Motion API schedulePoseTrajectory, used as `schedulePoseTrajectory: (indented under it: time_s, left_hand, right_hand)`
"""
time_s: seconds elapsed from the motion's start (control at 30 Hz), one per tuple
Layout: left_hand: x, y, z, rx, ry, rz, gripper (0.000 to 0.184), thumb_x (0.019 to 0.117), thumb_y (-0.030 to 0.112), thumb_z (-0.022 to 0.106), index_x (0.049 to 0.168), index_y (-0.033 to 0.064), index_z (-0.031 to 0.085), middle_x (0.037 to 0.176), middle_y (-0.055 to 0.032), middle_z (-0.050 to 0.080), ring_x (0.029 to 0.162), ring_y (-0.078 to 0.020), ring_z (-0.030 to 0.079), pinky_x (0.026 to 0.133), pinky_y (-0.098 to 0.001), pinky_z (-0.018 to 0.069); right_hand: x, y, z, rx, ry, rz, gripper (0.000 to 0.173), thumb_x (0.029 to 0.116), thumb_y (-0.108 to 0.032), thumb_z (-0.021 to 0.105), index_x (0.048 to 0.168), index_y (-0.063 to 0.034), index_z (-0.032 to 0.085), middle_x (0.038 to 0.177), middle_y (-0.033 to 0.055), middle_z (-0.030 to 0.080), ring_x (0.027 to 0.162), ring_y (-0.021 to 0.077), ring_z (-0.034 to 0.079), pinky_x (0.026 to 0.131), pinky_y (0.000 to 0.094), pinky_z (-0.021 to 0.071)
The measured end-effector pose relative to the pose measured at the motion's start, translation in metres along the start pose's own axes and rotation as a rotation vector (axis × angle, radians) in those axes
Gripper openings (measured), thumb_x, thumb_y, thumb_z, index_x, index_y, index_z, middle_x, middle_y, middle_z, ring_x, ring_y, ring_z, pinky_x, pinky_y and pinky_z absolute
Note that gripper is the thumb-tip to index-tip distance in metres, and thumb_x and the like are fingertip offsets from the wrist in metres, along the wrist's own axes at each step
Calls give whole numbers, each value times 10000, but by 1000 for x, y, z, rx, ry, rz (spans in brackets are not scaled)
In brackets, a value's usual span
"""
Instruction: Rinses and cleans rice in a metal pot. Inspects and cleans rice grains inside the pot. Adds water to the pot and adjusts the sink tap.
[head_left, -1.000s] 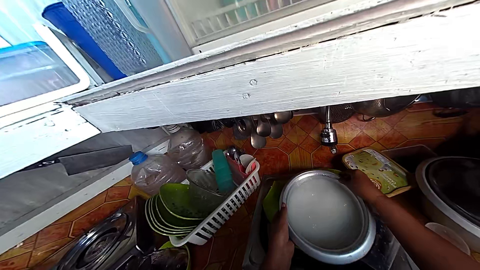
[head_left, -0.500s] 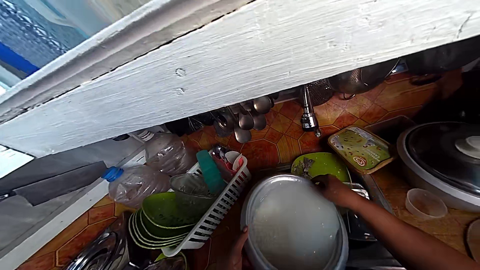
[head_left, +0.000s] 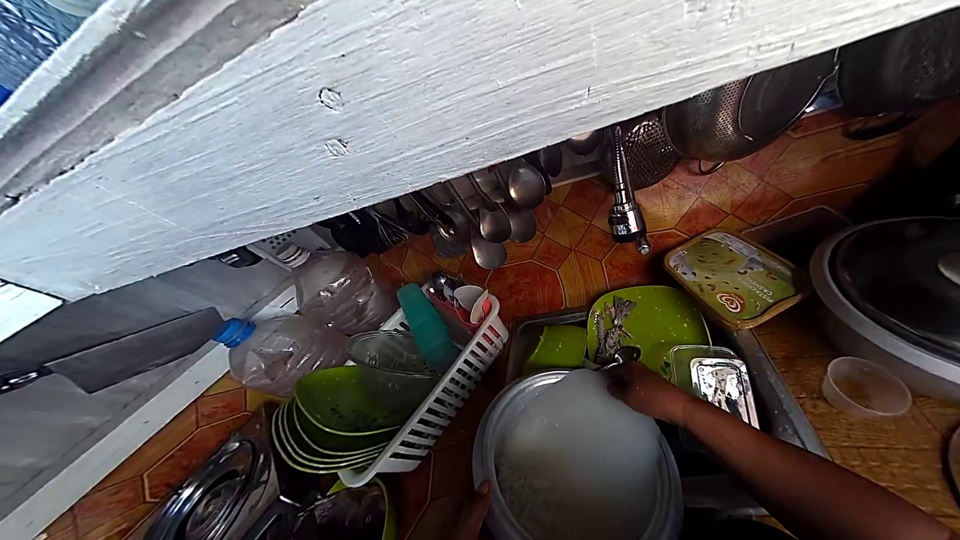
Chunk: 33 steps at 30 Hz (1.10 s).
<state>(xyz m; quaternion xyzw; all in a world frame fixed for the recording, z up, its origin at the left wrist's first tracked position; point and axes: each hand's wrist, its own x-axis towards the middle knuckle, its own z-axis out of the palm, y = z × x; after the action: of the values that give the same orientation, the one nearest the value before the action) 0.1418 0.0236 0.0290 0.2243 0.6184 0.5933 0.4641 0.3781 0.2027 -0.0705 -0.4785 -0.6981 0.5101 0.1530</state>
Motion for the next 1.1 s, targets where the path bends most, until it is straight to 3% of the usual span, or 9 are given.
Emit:
schedulePoseTrajectory:
  time_s: [0.13, 0.37, 0.5, 0.6, 0.67, 1.0, 1.1]
  left_hand:
    - [-2, -1, -1, 14, -20, 17, 124, 1030, -2, 454, 1067, 43, 563, 862, -39, 735, 767, -120, 734, 709, -315, 635]
    - [-6, -1, 2, 64, -11, 28, 135, 979, -74, 495, 1012, 33, 571, 811, -32, 718, 691, -111, 717, 647, -295, 632]
    - [-8, -1, 3, 46, -6, 25, 140, 981, -76, 485, 1021, 22, 576, 823, -52, 722, 696, -131, 724, 648, -314, 638]
    - [-10, 1, 7, 51, 2, 12, 149, 995, -64, 467, 1035, 21, 584, 820, -48, 725, 691, -122, 721, 644, -299, 632]
    - [-11, 2, 9, 53, 5, 5, 138, 1001, -55, 473, 1041, 19, 582, 815, -54, 726, 679, -127, 722, 630, -300, 632]
    - [-13, 5, 16, 1, -3, -4, 145, 1017, -48, 450, 1034, 11, 581, 799, -72, 728, 650, -140, 720, 618, -306, 634]
    - [-13, 5, 18, -16, 5, -18, 161, 1034, -27, 420, 1052, 17, 573, 795, -71, 723, 643, -143, 717, 611, -310, 634]
  right_hand:
    - [2, -1, 1, -33, -5, 10, 263, 1042, -179, 555, 1094, 52, 671, 995, 224, 650, 945, 337, 619, 883, 526, 472]
    - [2, 12, 3, 41, -8, -33, 306, 1051, -193, 564, 1236, 28, 670, 1115, 216, 683, 1039, 304, 646, 969, 486, 482]
    - [-1, 20, 8, 251, 62, -2, 327, 1082, -244, 530, 1226, 3, 689, 1124, 169, 694, 1030, 220, 645, 961, 417, 491]
    - [2, 27, 13, 429, 139, 70, 326, 1090, -281, 516, 1078, -6, 691, 943, 103, 656, 856, 160, 614, 811, 369, 507]
    - [6, 33, 17, 532, 165, 131, 344, 1099, -305, 490, 1036, -22, 677, 899, 81, 637, 816, 143, 609, 768, 350, 511]
    - [6, 33, 30, 937, 171, 292, 412, 1099, -394, 460, 1183, -50, 670, 1015, 101, 690, 915, 179, 674, 817, 379, 563]
    - [4, 32, 32, 1105, 179, 329, 391, 1083, -406, 487, 1109, -71, 688, 962, 88, 712, 877, 180, 697, 776, 383, 583]
